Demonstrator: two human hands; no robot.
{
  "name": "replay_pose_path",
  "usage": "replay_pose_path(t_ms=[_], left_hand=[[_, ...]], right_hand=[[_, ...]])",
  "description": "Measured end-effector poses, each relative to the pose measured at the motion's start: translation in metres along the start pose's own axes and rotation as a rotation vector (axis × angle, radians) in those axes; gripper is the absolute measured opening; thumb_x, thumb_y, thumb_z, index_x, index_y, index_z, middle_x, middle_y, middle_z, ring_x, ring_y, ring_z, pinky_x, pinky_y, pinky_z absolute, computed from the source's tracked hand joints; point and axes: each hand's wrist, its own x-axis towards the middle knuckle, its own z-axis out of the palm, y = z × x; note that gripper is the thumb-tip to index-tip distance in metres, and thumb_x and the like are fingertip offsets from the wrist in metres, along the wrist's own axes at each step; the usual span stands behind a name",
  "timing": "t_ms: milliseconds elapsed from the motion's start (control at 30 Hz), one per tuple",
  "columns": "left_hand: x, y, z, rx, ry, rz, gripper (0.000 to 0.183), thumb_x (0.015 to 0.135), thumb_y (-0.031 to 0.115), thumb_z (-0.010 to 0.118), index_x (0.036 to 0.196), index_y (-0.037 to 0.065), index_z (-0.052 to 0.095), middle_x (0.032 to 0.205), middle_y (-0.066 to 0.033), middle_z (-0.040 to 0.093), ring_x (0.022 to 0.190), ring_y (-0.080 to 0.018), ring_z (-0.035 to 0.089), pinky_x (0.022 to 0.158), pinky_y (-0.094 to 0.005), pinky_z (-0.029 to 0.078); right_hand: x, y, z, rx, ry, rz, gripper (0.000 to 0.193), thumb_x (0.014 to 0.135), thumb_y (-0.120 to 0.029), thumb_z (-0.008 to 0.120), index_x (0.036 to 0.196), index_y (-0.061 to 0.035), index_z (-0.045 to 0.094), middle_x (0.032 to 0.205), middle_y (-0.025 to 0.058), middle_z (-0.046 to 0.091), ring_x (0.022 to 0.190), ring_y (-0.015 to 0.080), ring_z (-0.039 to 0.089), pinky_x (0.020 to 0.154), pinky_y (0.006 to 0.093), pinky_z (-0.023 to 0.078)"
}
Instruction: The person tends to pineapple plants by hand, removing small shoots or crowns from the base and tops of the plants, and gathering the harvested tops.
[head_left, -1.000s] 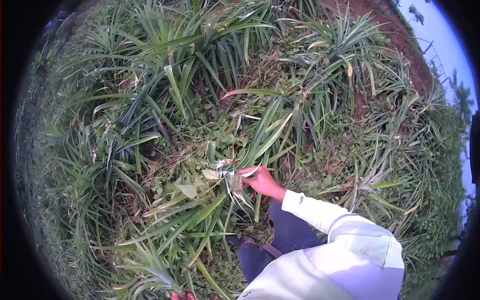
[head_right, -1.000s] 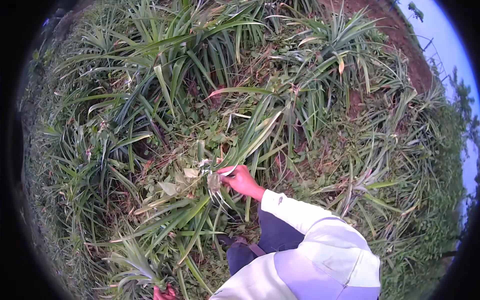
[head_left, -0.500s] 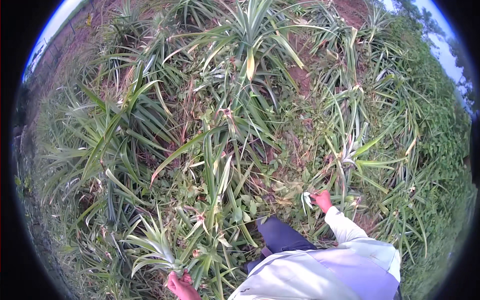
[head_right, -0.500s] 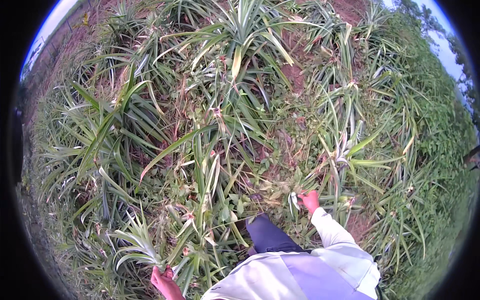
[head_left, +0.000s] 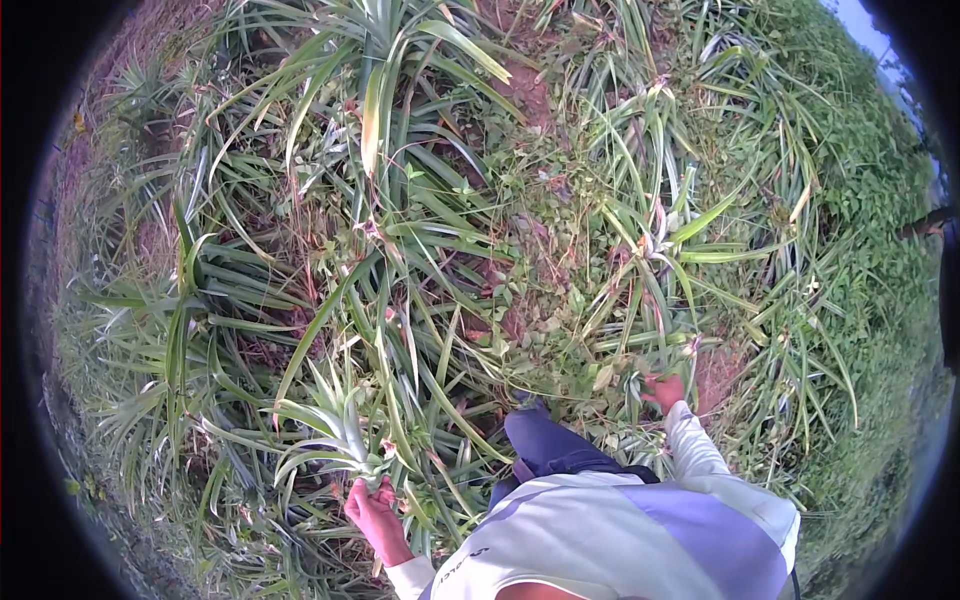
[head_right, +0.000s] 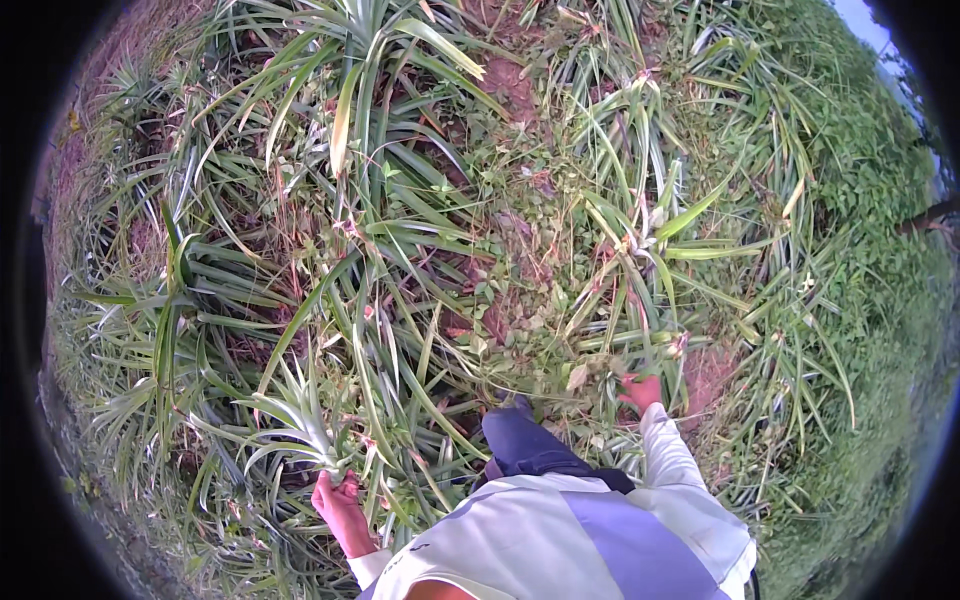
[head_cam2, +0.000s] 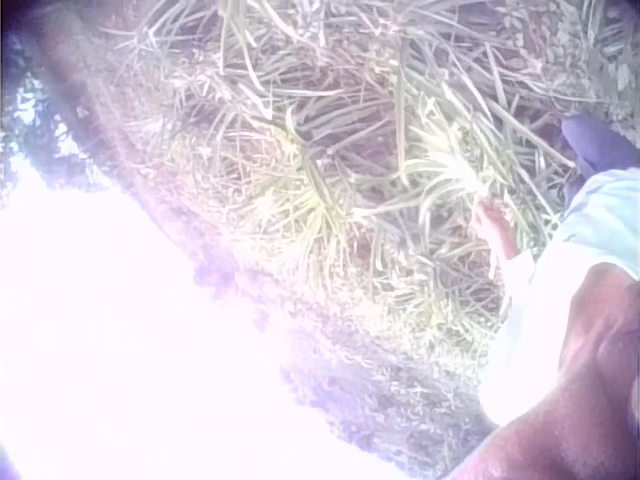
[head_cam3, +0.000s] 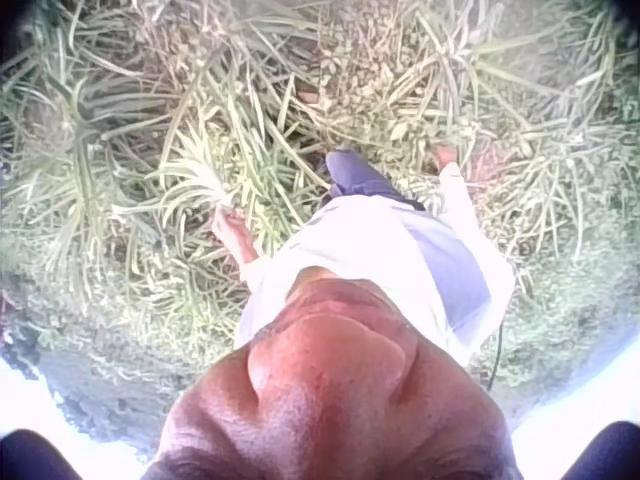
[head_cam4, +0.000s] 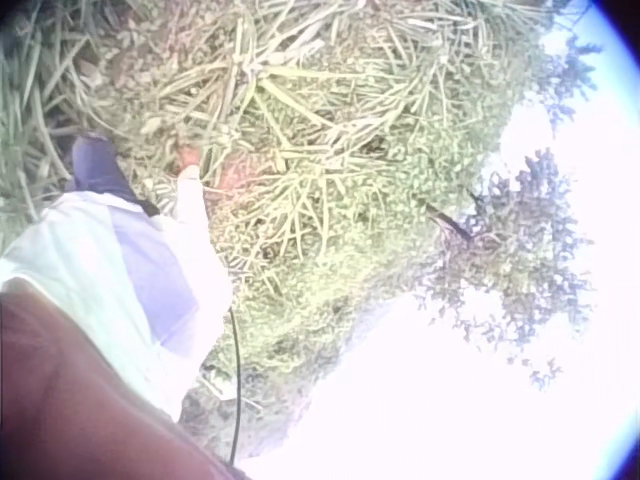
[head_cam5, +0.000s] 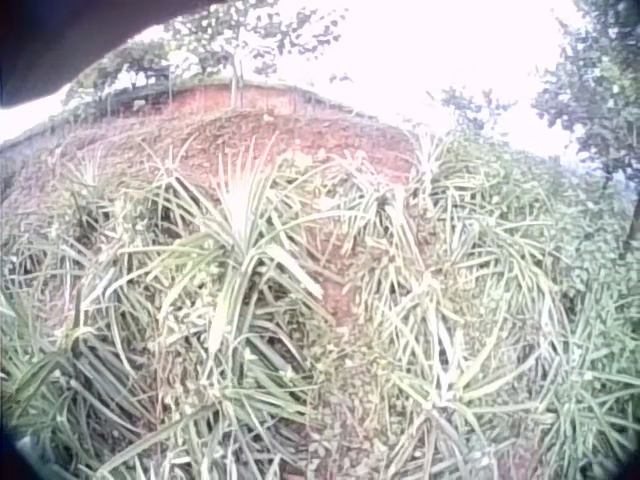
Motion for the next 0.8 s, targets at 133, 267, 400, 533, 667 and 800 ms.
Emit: replay_pose_path(t_ms=[133, 267, 400, 533, 667, 800], left_hand=[[0.006, 0.007, 0.021, 0.039, -0.090, -0.038, 0.023, 0.096, 0.018, 0.060, 0.094, -0.005, 0.062, 0.081, -0.0164, 0.068, 0.064, -0.0199, 0.066, 0.051, -0.0234, 0.048], [0.013, 0.002, 0.048, 0.018, -0.068, -0.044, 0.023, 0.097, 0.018, 0.059, 0.093, -0.004, 0.062, 0.081, -0.0164, 0.068, 0.062, -0.0187, 0.065, 0.052, -0.0229, 0.048], [0.016, 0.001, 0.060, 0.039, -0.139, -0.070, 0.022, 0.096, 0.018, 0.060, 0.094, -0.004, 0.061, 0.081, -0.0163, 0.068, 0.061, -0.0171, 0.063, 0.052, -0.0224, 0.047], [0.016, 0.005, 0.069, 0.023, -0.220, -0.082, 0.022, 0.096, 0.018, 0.060, 0.094, -0.004, 0.061, 0.082, -0.0182, 0.069, 0.061, -0.0176, 0.063, 0.052, -0.0228, 0.048], [0.023, -0.003, 0.088, -0.033, -0.279, -0.081, 0.023, 0.097, 0.019, 0.060, 0.096, -0.005, 0.062, 0.084, -0.0205, 0.069, 0.062, -0.0193, 0.064, 0.053, -0.0236, 0.048], [0.025, -0.017, 0.139, -0.126, -0.479, -0.118, 0.024, 0.100, 0.020, 0.057, 0.100, -0.004, 0.063, 0.089, -0.0190, 0.070, 0.068, -0.0184, 0.064, 0.059, -0.0271, 0.049]], right_hand=[[-0.016, -0.139, -0.001, 0.398, -0.147, -0.063, 0.025, 0.092, 0.000, 0.060, 0.117, -0.0027, 0.061, 0.113, 0.0128, 0.067, 0.097, 0.0258, 0.069, 0.076, 0.0408, 0.061], [-0.002, -0.206, -0.040, 0.900, -0.283, -0.219, 0.039, 0.099, -0.014, 0.051, 0.133, 0.0057, 0.050, 0.130, 0.0199, 0.059, 0.114, 0.0344, 0.061, 0.094, 0.0425, 0.055], [-0.015, -0.233, -0.012, 1.133, -0.437, -0.187, 0.037, 0.096, -0.006, 0.055, 0.129, 0.0097, 0.050, 0.122, 0.0263, 0.060, 0.107, 0.0366, 0.063, 0.088, 0.0398, 0.059], [-0.027, -0.252, 0.001, 1.149, -0.482, -0.162, 0.034, 0.096, -0.004, 0.054, 0.127, 0.0104, 0.052, 0.117, 0.0275, 0.062, 0.103, 0.0351, 0.065, 0.087, 0.0363, 0.060], [-0.036, -0.276, 0.006, 1.190, -0.603, -0.239, 0.034, 0.098, -0.008, 0.052, 0.126, 0.0101, 0.053, 0.117, 0.0253, 0.064, 0.103, 0.0332, 0.066, 0.087, 0.0356, 0.060], [-0.083, -0.311, 0.041, 1.189, -0.593, -0.233, 0.036, 0.096, -0.007, 0.056, 0.127, 0.0099, 0.052, 0.121, 0.0247, 0.062, 0.105, 0.0325, 0.066, 0.088, 0.0355, 0.060]])
